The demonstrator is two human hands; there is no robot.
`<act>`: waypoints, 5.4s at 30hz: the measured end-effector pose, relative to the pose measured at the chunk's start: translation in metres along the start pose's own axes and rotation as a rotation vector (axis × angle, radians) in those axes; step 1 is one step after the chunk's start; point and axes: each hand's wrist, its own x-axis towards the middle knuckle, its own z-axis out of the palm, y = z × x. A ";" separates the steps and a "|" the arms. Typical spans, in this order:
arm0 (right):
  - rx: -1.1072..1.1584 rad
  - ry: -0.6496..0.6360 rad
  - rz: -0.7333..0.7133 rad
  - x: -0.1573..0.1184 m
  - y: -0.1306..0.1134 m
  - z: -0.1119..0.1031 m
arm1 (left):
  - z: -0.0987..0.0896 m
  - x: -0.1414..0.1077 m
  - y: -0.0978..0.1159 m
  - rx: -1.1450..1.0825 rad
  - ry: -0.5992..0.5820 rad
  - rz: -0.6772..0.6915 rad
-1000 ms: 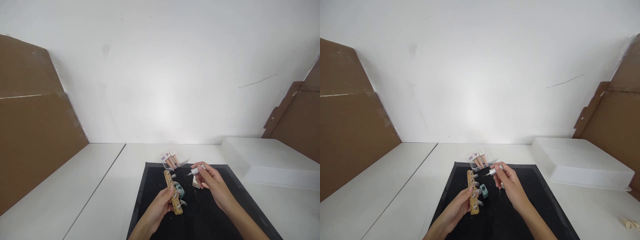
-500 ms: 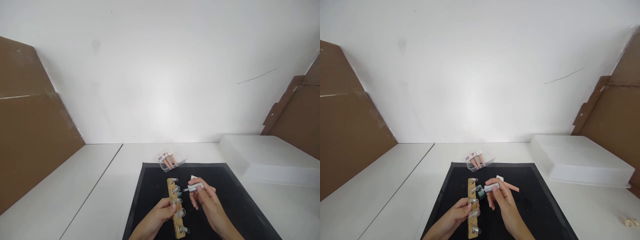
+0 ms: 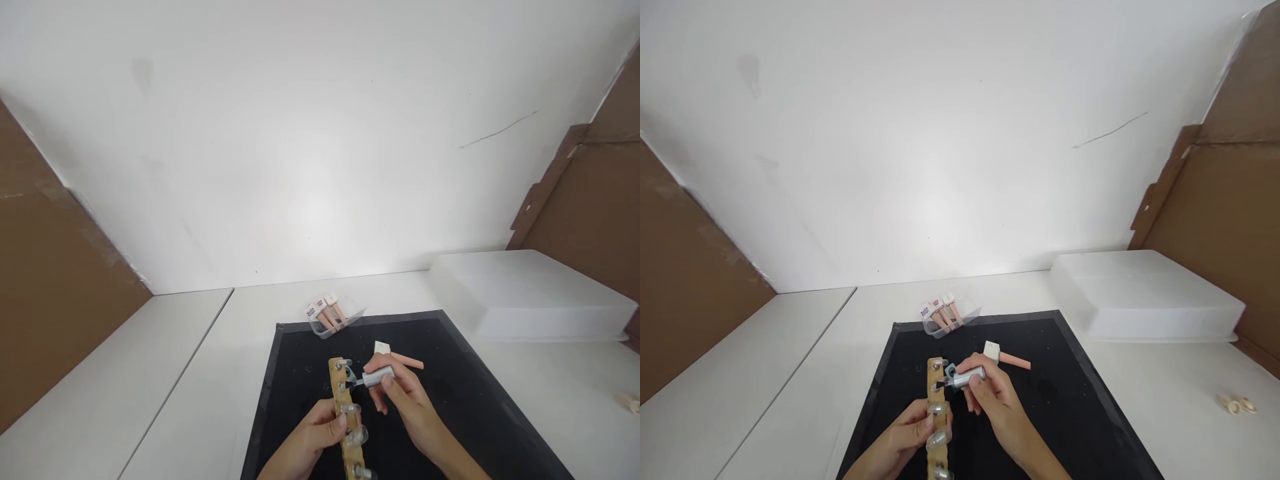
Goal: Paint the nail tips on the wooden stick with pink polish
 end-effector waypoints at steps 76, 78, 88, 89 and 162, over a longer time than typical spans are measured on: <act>0.179 0.278 0.253 0.007 0.005 0.006 | 0.008 0.006 0.002 0.054 0.154 -0.002; 0.168 0.289 0.253 0.007 0.006 0.006 | 0.008 0.006 0.002 0.058 0.152 0.005; 0.105 0.286 0.201 0.008 0.012 0.003 | 0.007 0.006 0.001 0.095 0.148 0.008; 0.100 0.288 0.193 0.008 0.013 0.002 | 0.007 0.006 0.001 0.106 0.141 0.011; -0.073 0.146 -0.079 0.003 -0.002 0.001 | 0.008 0.004 0.005 0.079 0.160 -0.023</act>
